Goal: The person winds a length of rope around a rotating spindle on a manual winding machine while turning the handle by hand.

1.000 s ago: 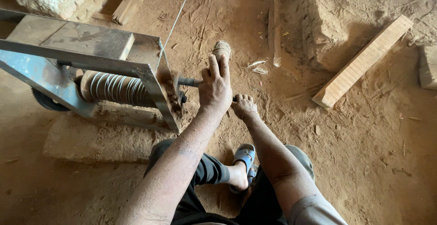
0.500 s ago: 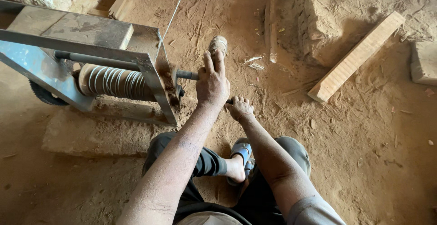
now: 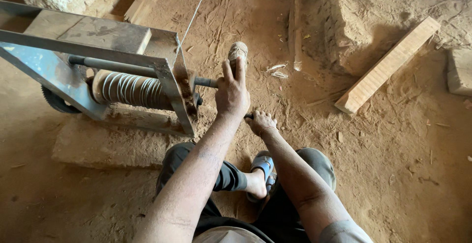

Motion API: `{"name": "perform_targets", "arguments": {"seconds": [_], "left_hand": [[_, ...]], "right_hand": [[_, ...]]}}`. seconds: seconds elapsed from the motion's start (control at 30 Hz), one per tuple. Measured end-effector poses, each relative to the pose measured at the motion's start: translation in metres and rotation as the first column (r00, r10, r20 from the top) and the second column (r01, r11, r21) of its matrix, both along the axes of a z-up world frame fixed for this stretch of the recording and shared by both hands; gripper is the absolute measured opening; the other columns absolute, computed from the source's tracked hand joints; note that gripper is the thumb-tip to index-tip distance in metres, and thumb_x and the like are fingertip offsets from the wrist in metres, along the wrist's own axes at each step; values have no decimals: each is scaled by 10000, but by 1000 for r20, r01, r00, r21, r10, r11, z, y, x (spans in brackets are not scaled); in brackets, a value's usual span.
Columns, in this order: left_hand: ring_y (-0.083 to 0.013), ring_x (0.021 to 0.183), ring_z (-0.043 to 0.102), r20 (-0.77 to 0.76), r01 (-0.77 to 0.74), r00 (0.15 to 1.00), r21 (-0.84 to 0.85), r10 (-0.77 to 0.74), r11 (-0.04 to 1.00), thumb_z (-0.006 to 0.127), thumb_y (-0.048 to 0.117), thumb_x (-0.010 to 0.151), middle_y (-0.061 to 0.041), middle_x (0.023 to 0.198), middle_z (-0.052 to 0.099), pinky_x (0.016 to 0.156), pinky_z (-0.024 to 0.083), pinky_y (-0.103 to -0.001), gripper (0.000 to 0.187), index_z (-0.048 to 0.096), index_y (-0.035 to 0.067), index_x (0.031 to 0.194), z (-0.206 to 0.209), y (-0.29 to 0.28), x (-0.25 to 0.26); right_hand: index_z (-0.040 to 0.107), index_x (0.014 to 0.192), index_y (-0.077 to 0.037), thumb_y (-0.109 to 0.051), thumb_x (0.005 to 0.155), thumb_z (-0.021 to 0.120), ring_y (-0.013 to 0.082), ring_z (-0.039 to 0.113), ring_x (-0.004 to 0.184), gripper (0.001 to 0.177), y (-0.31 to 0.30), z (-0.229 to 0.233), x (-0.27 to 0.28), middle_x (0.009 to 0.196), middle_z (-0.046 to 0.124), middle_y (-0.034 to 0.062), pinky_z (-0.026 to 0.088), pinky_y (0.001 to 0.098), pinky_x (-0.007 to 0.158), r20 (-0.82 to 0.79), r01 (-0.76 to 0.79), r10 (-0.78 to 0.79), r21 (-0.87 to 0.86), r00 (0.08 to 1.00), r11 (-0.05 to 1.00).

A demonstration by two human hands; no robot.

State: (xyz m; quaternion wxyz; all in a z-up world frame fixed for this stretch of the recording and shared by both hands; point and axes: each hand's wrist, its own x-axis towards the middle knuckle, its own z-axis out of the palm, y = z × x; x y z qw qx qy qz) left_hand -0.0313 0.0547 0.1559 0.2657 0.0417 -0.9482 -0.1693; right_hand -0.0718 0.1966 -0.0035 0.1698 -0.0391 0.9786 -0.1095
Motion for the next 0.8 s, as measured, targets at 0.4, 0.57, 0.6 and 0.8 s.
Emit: {"name": "perform_targets", "arguments": {"seconds": [0.4,0.57,0.6,0.8], "left_hand": [[-378,957,674,271,4,963,-15,0,1000,799,117,794,-317,1367,359,662,654,-419,993,208,110,1591,33,-2,-40],[-394,997,662,328,-13,945,7,10,1000,801,140,802,-264,1297,415,674,657,-399,893,282,99,1528,46,-1,-55],[-390,998,663,345,-14,939,4,12,1000,802,147,805,-262,1296,418,683,655,-401,887,285,101,1525,48,-1,-59],[-380,1033,669,466,-9,885,13,2,1000,777,162,831,-257,1302,429,730,652,-410,831,309,96,1514,57,-4,-77]], "right_hand": [[676,1229,-172,-564,969,554,371,554,1268,486,7,10,31,1299,656,124,406,560,1065,-61,-47,45,-28,997,998],[713,1122,-137,-568,950,588,391,631,1154,481,11,10,40,1157,723,144,485,540,971,-130,-96,89,-47,987,994],[720,1107,-132,-567,944,598,397,638,1132,480,13,12,41,1135,726,153,491,538,957,-132,-108,99,-63,986,992],[738,1071,-120,-566,911,638,419,666,1043,484,18,28,49,1050,735,180,515,537,898,-141,-170,152,-130,978,977]]}}
